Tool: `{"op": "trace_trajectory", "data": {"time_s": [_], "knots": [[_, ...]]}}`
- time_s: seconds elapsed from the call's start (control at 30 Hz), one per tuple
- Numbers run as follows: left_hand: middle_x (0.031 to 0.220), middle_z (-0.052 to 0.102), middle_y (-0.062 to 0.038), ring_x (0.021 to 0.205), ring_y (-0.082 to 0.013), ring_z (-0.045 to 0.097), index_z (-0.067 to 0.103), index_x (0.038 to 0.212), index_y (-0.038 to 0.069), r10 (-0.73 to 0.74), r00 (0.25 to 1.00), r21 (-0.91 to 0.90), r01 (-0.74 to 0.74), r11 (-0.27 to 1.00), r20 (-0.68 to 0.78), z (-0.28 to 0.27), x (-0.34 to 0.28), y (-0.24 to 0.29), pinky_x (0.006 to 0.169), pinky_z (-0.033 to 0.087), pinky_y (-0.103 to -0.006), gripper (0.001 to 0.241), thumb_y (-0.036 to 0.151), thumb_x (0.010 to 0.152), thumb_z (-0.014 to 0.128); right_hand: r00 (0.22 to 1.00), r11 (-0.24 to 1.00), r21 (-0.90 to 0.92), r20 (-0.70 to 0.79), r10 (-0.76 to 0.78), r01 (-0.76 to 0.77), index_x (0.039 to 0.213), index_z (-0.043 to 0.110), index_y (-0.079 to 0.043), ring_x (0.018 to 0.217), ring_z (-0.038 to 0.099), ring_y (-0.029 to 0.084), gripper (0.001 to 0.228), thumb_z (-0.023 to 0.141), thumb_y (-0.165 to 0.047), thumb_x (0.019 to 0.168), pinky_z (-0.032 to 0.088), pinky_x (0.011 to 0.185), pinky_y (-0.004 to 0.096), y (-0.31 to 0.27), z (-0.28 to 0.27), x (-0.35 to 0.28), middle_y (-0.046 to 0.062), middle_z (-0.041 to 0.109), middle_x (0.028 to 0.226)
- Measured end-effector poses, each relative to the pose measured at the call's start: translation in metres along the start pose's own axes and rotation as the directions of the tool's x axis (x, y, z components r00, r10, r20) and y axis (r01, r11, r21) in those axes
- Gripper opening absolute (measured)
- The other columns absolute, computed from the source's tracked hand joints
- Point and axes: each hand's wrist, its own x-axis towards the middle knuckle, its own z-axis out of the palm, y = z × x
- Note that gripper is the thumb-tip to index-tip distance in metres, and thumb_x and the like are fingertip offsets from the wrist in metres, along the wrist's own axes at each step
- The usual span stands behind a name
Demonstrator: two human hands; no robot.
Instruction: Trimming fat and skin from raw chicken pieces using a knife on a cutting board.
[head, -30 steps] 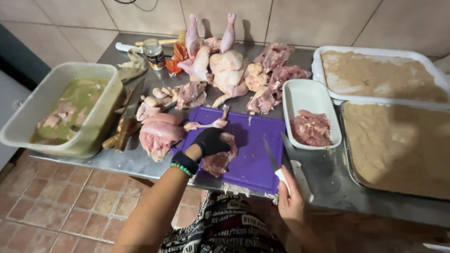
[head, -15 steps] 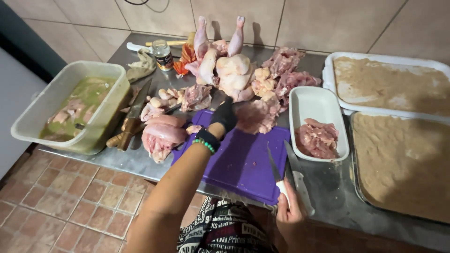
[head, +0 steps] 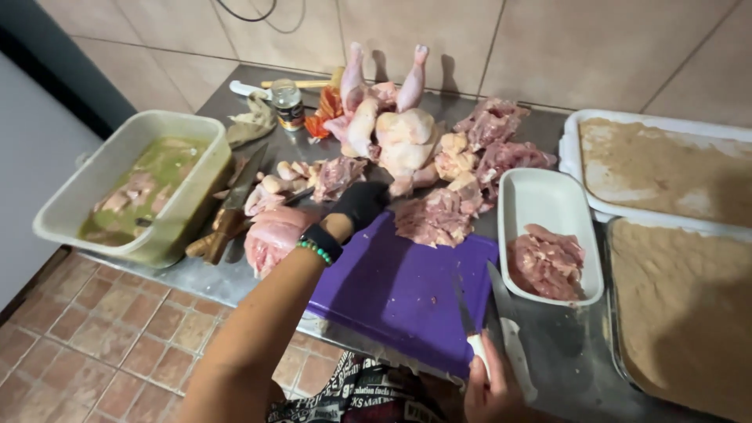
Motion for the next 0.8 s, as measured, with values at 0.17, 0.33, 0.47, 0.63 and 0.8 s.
{"op": "trace_trajectory", "data": {"time_s": [0.17, 0.33, 0.47, 0.63, 0.8], "knots": [[0.100, 0.074, -0.015, 0.091, -0.0397, 0.072, 0.072, 0.108, 0.013, 0.120, 0.992, 0.100, -0.124, 0.987, 0.045, 0.057, 0.081, 0.036, 0.078, 0.057, -0.0484, 0.039, 0.044, 0.085, 0.073, 1.000, 0.999, 0.032, -0.021, -0.001, 0.001, 0.126, 0.070, -0.007, 0.102, 0.075, 0.023, 0.032, 0.055, -0.020, 0.101, 0.057, 0.090, 0.032, -0.007, -0.003, 0.006, 0.010, 0.076, 0.117], [0.136, 0.060, -0.017, 0.110, -0.0430, 0.067, 0.041, 0.150, 0.019, -0.098, 0.988, 0.010, 0.097, 0.995, 0.123, 0.118, 0.129, 0.075, 0.094, 0.051, -0.0528, 0.047, 0.024, 0.103, 0.039, 0.993, 0.984, 0.135, 0.005, 0.114, -0.114, 0.122, 0.073, -0.010, 0.067, 0.074, 0.010, 0.031, 0.054, -0.019, 0.099, 0.059, 0.074, 0.027, -0.019, -0.006, 0.009, 0.006, 0.079, 0.108], [0.160, 0.038, -0.027, 0.122, -0.0519, 0.050, 0.042, 0.152, 0.005, 0.116, 0.986, 0.603, -0.165, 0.780, 0.120, 0.231, 0.128, 0.038, 0.090, 0.048, -0.0628, 0.054, 0.022, 0.101, 0.040, 0.995, 0.992, 0.083, -0.017, 0.102, -0.100, 0.125, 0.071, -0.008, 0.102, 0.077, 0.021, 0.032, 0.055, -0.019, 0.099, 0.059, 0.089, 0.032, -0.006, 0.001, -0.003, 0.009, 0.077, 0.117], [0.166, 0.029, -0.022, 0.093, -0.0448, 0.071, 0.025, 0.160, 0.013, -0.185, 0.966, 0.141, 0.161, 0.977, 0.181, 0.156, 0.104, 0.063, 0.067, 0.058, -0.0614, 0.080, 0.002, 0.086, 0.050, 0.981, 0.981, -0.028, 0.030, 0.194, -0.193, 0.128, 0.072, -0.016, 0.088, 0.074, 0.020, 0.035, 0.053, -0.025, 0.100, 0.056, 0.072, 0.032, 0.009, 0.012, -0.022, 0.006, 0.078, 0.111], [0.095, 0.071, -0.008, 0.081, -0.0345, 0.071, 0.068, 0.110, 0.019, -0.138, 0.955, 0.291, 0.216, 0.932, -0.264, 0.070, 0.053, 0.026, 0.066, 0.053, -0.0536, 0.047, 0.053, 0.078, 0.075, 0.864, 0.924, -0.043, 0.341, 0.371, -0.380, 0.142, 0.064, -0.013, 0.071, 0.074, 0.026, 0.060, 0.050, -0.038, 0.089, 0.055, 0.064, 0.039, 0.127, 0.050, -0.080, 0.015, 0.079, 0.094]]}}
